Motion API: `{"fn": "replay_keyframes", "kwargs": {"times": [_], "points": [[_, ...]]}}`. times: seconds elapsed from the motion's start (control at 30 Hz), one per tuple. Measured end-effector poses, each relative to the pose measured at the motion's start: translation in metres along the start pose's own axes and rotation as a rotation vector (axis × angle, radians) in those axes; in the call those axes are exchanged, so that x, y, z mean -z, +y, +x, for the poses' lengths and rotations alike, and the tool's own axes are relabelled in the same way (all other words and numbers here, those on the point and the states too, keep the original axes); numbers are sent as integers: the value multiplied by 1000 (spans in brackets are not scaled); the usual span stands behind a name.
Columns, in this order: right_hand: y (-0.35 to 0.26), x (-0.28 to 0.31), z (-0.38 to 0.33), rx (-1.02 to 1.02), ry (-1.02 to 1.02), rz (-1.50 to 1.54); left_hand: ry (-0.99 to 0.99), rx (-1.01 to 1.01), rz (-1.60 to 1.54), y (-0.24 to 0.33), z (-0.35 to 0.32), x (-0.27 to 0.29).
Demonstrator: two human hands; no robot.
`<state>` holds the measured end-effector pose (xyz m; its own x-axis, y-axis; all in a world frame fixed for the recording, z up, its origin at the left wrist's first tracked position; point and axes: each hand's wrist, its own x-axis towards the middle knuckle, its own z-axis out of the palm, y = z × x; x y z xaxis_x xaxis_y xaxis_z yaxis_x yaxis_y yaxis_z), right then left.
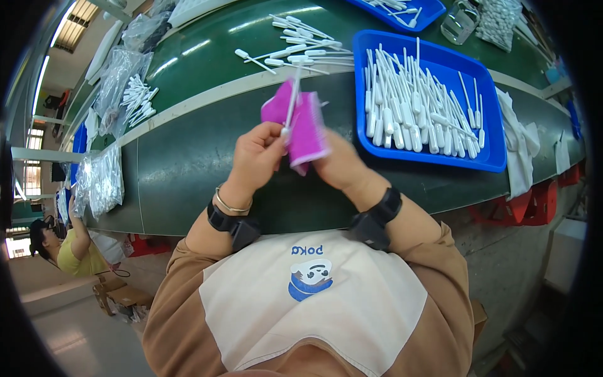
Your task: The person picks up white plastic components from the table, wipes them with a purple cloth, and places them into a blue tray.
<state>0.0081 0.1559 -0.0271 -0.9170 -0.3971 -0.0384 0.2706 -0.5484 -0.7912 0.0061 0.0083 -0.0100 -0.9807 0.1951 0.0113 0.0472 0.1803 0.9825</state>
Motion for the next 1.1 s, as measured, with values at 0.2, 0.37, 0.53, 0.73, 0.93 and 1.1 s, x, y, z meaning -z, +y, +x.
{"fn": "replay_keyframes", "kwargs": {"times": [0.2,0.37,0.53,0.73,0.93,1.1], "points": [[6,7,13,55,165,-174,105,-504,673,-20,0,-23],[-26,11,10,315,345,54,-138,-70,222,-2,-4,-32],[-20,0,-8,271,124,-103,-250,265,-784,-11,-2,-24],[-20,0,-5,210,120,-232,-413,388,-887,-17,-1,-13],[-44,20,-1,415,338,13,-454,297,-366,-3,1,-13],[-41,18,6,403,346,97,-107,-99,159,-5,-1,-18]]}}
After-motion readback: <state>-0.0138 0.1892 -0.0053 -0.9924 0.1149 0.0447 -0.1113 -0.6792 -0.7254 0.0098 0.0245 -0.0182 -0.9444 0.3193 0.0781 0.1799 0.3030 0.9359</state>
